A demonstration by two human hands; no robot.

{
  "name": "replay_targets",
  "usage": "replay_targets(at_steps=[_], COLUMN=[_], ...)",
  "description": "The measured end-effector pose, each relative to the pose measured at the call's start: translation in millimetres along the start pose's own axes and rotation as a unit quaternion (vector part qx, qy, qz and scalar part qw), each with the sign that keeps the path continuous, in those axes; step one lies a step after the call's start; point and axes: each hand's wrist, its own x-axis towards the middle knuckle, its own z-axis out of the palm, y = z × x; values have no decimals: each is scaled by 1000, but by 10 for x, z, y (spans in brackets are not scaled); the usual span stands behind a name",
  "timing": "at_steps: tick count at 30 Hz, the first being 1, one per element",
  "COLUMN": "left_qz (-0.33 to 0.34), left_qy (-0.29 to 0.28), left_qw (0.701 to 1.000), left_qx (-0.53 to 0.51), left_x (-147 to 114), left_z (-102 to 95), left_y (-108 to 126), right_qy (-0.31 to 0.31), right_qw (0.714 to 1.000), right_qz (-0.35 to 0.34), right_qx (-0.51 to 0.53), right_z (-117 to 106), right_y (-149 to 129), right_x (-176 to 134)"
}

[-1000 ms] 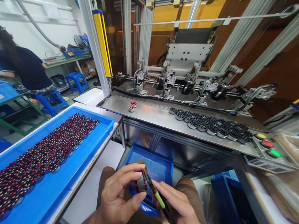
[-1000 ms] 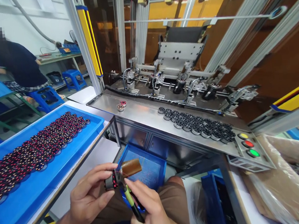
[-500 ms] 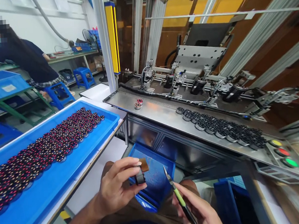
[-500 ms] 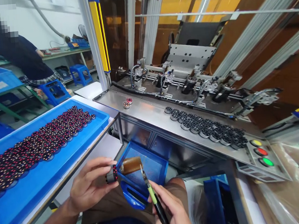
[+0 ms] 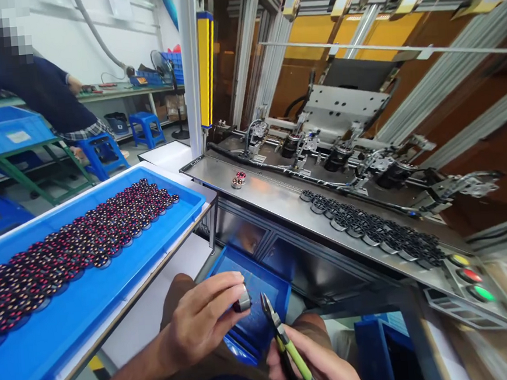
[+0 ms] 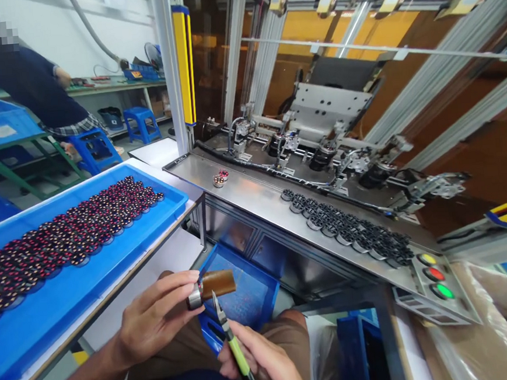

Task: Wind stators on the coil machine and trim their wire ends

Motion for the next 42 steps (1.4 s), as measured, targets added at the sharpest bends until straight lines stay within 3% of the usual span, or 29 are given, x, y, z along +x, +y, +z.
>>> replay_targets(at_steps=[5,10,12,17,21,29,34,38,42], left_qz=[20,21,14,5,-3,-2,-11,10,29], left_qy=[41,50,50,26,17,10,-8,-12,-16], left_qw=[998,994,993,992,993,995,997,998,999], left_qx=[-48,-97,-106,-120,-117,-97,-74,-68,-29], left_x=[11,61,54,0,-30,-31,-92,-163,-184], left_z=[-19,-16,-11,-7,-14,-32,-5,20,34], left_y=[-4,11,10,-8,-6,-2,-29,-59,-69], right_qy=[-44,-160,-176,-109,-96,-79,-22,52,89], right_qw=[998,983,979,992,994,995,996,998,995], right_qz=[37,56,56,-6,-29,-51,-63,-37,-32], right_qx=[33,73,81,58,36,15,-60,-21,26], right_z=[18,-74,-91,-8,55,43,44,25,-9], right_y=[152,241,209,-68,-236,-183,-222,-216,-167], right_x=[114,250,258,38,-124,-88,-90,-108,-156])
